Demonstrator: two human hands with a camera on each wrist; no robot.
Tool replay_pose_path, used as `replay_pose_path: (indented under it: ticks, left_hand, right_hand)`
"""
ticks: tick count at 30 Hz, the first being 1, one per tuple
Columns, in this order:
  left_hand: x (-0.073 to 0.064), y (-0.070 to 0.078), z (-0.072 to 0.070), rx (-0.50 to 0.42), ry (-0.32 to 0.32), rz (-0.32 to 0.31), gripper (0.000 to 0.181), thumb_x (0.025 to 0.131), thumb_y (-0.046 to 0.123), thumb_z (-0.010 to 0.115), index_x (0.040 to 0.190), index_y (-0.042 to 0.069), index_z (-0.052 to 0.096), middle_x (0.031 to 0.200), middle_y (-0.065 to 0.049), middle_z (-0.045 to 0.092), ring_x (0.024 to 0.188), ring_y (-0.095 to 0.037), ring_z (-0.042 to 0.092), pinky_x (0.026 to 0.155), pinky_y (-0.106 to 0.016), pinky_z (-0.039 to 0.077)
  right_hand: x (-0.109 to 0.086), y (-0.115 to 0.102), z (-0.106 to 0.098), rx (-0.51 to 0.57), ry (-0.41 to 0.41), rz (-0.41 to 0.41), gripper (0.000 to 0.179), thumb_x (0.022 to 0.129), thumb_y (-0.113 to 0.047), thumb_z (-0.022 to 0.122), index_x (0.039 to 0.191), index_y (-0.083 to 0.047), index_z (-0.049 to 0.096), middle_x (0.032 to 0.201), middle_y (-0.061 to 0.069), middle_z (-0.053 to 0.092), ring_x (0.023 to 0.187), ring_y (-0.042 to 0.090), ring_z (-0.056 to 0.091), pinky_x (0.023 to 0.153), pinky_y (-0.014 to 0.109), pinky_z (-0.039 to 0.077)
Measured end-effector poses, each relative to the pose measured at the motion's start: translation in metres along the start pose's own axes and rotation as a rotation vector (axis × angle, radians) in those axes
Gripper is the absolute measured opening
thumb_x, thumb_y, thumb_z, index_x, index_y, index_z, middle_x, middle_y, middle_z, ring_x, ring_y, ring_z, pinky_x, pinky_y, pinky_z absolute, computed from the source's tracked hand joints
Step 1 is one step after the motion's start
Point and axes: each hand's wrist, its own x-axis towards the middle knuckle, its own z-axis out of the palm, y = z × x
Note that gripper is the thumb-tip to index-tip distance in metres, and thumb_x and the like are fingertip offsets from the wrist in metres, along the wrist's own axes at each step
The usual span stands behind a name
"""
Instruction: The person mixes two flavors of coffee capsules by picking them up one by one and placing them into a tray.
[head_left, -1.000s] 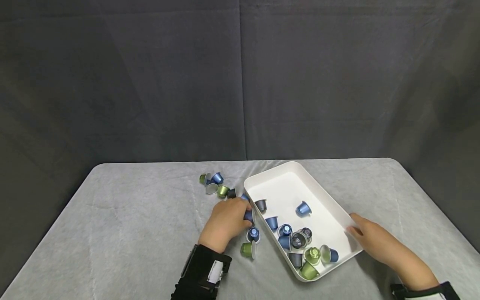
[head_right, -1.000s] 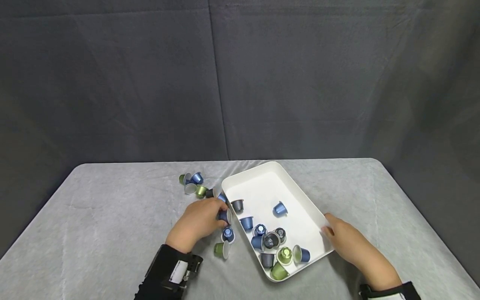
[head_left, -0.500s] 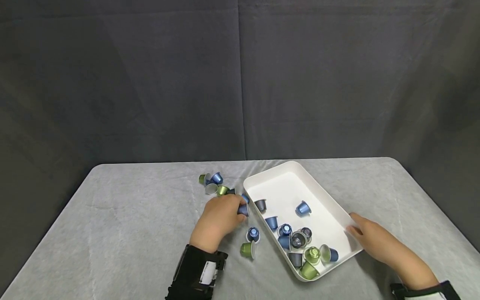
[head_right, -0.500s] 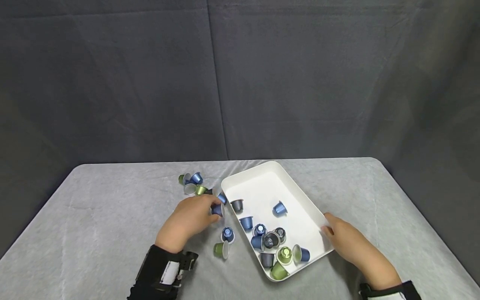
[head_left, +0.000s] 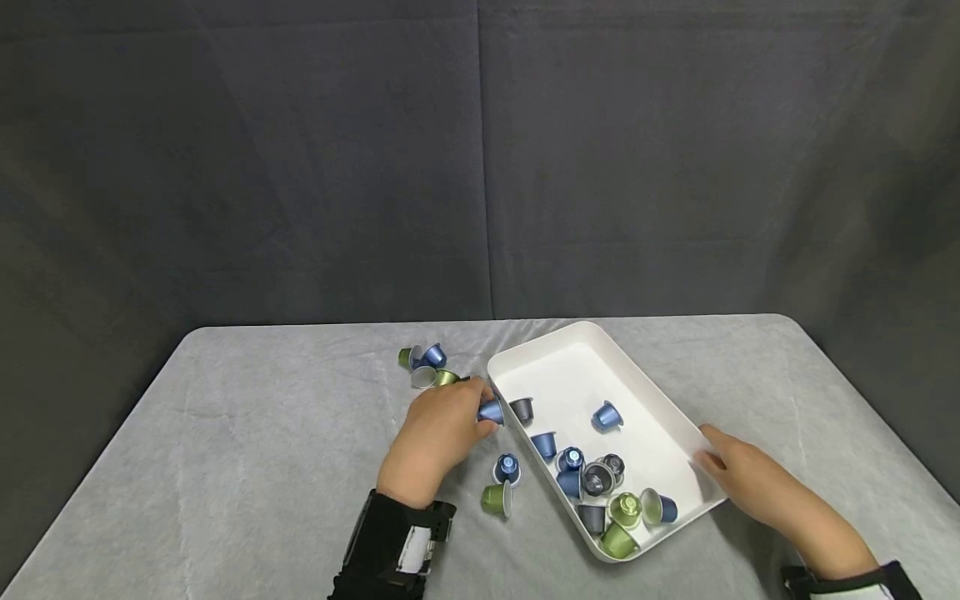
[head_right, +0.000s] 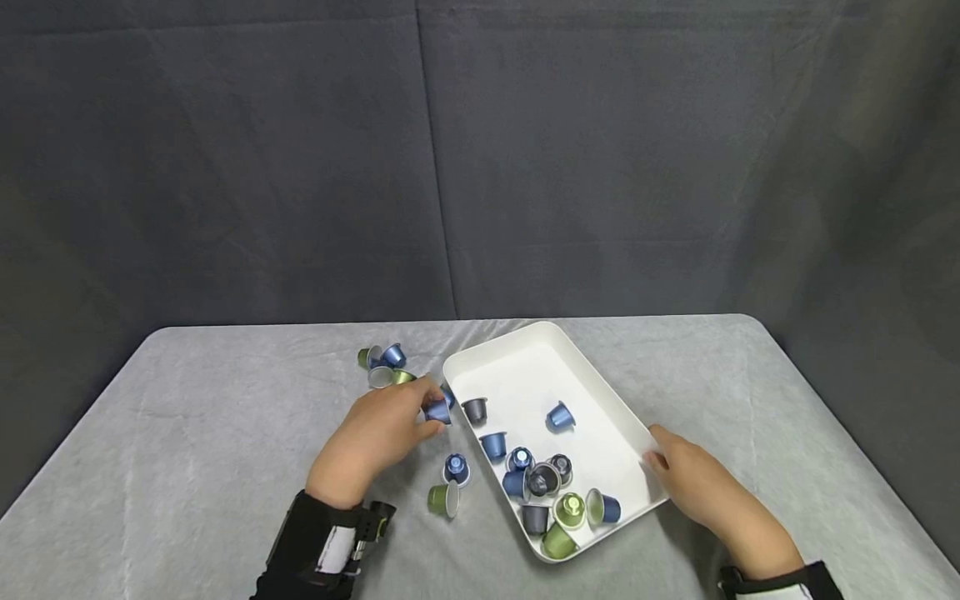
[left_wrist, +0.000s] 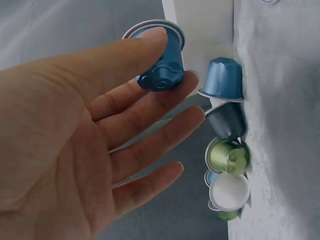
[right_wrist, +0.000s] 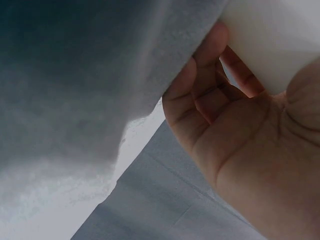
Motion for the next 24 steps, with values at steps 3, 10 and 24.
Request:
replay_pose_path:
  ticks: [3, 10, 24]
  left_hand:
    - [0.000, 0.003, 0.001, -0.001, 0.016, 0.026, 0.029, 0.083, 0.023, 0.081, 0.106, 0.010, 0.068, 0.095, -0.004, 0.072, 0.084, -0.023, 0.068, 0.070, -0.040, 0.051]
    - [0.002, 0.011, 0.002, -0.002, 0.008, 0.064, 0.029, 0.086, 0.022, 0.078, 0.110, 0.010, 0.070, 0.101, -0.004, 0.072, 0.089, -0.023, 0.068, 0.073, -0.039, 0.053]
    - [0.001, 0.028, 0.012, 0.061, 0.064, 0.179, 0.027, 0.086, 0.025, 0.079, 0.108, 0.012, 0.070, 0.098, -0.001, 0.069, 0.091, -0.021, 0.065, 0.080, -0.036, 0.051]
  right_hand:
    - [0.001, 0.000, 0.000, 0.000, -0.002, 0.000, 0.010, 0.097, -0.005, 0.057, 0.104, 0.001, 0.055, 0.083, 0.006, 0.059, 0.078, 0.022, 0.052, 0.071, 0.048, 0.049]
    - [0.002, 0.000, -0.001, 0.006, -0.020, 0.006, 0.010, 0.098, -0.006, 0.056, 0.105, 0.002, 0.054, 0.085, 0.008, 0.060, 0.081, 0.024, 0.055, 0.072, 0.050, 0.049]
    - [0.001, -0.001, -0.002, -0.003, -0.015, 0.010, 0.012, 0.098, -0.006, 0.056, 0.107, 0.003, 0.055, 0.087, 0.010, 0.062, 0.081, 0.024, 0.056, 0.073, 0.052, 0.050]
